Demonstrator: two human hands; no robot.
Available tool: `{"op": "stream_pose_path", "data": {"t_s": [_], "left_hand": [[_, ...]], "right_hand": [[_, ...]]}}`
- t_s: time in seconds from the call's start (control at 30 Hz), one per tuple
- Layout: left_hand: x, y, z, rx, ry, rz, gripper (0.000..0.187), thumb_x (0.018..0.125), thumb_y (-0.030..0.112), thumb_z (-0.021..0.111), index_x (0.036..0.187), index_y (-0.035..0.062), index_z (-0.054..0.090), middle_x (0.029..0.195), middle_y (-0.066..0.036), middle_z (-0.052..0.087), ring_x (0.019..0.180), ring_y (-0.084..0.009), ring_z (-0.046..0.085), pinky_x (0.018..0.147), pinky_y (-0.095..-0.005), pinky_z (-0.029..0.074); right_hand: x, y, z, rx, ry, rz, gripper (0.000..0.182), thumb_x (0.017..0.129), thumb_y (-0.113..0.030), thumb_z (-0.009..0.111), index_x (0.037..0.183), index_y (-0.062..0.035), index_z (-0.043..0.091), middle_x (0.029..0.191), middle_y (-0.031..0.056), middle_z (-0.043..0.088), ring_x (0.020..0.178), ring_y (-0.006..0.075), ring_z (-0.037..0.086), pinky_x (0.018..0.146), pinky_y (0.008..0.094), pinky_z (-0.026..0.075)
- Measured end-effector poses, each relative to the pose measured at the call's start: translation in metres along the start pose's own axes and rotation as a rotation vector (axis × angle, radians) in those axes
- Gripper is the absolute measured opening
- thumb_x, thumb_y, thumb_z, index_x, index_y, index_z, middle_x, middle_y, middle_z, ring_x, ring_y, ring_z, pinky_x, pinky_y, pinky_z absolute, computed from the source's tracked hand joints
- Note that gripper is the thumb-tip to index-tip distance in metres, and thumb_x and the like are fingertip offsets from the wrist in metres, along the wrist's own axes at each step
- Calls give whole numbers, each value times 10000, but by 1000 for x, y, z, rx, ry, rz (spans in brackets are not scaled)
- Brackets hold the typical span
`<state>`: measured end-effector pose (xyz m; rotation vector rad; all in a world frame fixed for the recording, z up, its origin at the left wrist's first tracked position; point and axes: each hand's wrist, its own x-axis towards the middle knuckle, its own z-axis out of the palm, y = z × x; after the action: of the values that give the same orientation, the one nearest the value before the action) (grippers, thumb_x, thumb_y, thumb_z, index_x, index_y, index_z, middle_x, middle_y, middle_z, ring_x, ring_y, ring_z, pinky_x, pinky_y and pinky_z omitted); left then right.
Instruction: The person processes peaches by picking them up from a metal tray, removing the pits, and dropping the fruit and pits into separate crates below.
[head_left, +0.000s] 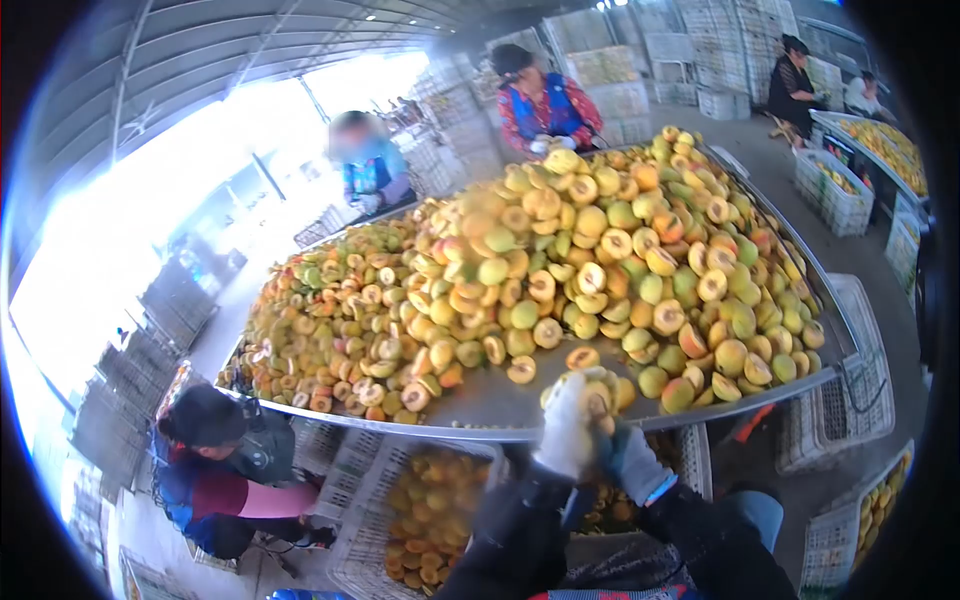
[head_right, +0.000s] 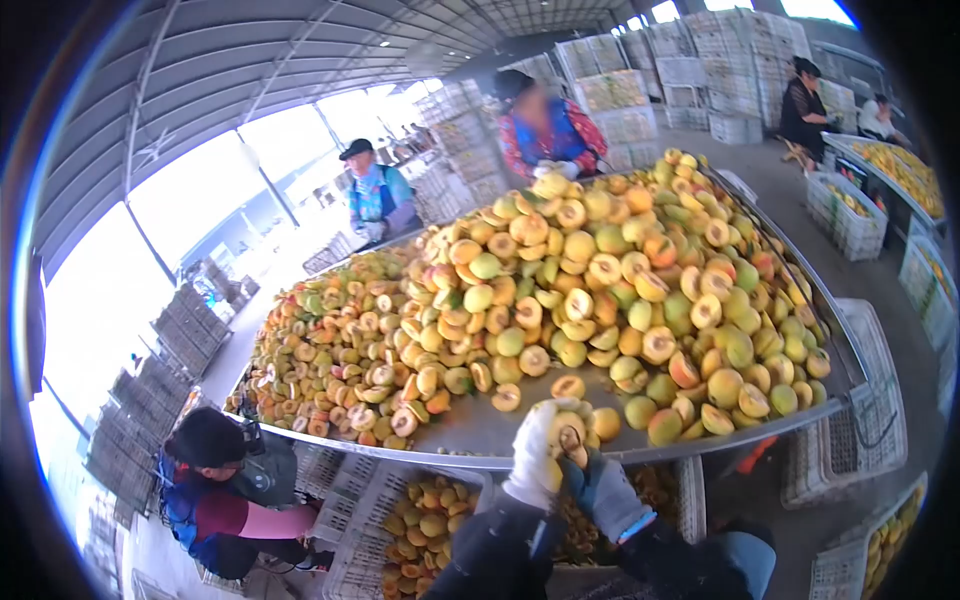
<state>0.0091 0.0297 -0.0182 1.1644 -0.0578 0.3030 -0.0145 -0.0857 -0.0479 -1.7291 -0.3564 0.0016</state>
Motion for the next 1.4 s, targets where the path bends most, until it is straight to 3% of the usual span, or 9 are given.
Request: {"op": "stream_pose_path", "data": {"t_s": [0.2,0.4,0.63,0.73,0.93,1.07,1.2,1.33,1.4], "left_hand": [[-4,23,9,-180,66,-283,285,959,244,576,1026,-22,654,940,-159,692,791,-257,682,689,-339,563],[6,15,0,-178,5,-386,309,963,279,556,992,-13,650,854,-183,676,629,-250,638,488,-321,487],[3,7,-4,-169,-14,-345,346,1008,312,518,1084,4,656,966,-134,691,770,-227,662,626,-314,536],[-5,12,1,-163,-34,-287,344,1018,304,507,1088,4,660,972,-124,694,783,-218,663,651,-318,538],[-1,-1,-4,-171,-21,-294,330,1028,285,505,1080,0,664,936,-123,696,775,-212,661,667,-315,529],[4,7,5,-77,-130,-204,371,1046,307,482,1166,-17,617,1015,-142,673,809,-203,647,671,-310,524],[-5,39,17,-119,-253,-154,540,995,396,542,1308,-44,549,1099,-125,646,909,-188,629,807,-317,516],[10,12,-7,-343,-258,-289,468,1029,365,472,1261,-31,562,1188,-148,627,952,-258,643,800,-360,537],[4,26,7,-326,-81,-335,486,1050,355,426,1335,-28,512,1256,-162,610,1034,-290,641,865,-388,538]], "right_hand": [[-18,10,9,88,-41,107,357,984,-297,599,881,39,659,744,249,664,765,456,667,623,444,487],[-16,-7,-14,-450,26,-141,387,969,-390,594,869,-19,648,744,240,653,712,437,651,614,501,495],[-10,4,-17,-494,35,-123,411,965,-414,565,932,-13,648,759,245,657,736,462,639,623,523,494],[-15,7,-10,-447,-5,-90,313,969,-316,617,1018,-8,643,806,230,686,741,382,686,640,464,504],[-17,3,10,307,-41,223,342,1018,-305,576,885,0,654,786,16,657,742,98,581,612,323,459],[-16,5,-5,72,-41,155,248,1026,-229,558,1017,4,643,839,44,637,764,113,581,662,307,468],[2,40,-10,442,-65,220,194,1006,-134,540,1135,-6,608,1013,83,635,851,180,616,701,338,492],[-7,-19,-22,-222,111,-206,307,986,-282,599,957,24,615,729,242,640,680,411,639,580,478,466],[-10,9,-19,-590,12,-229,271,947,-151,559,1198,-49,565,1000,219,611,666,302,570,542,402,434]]}}
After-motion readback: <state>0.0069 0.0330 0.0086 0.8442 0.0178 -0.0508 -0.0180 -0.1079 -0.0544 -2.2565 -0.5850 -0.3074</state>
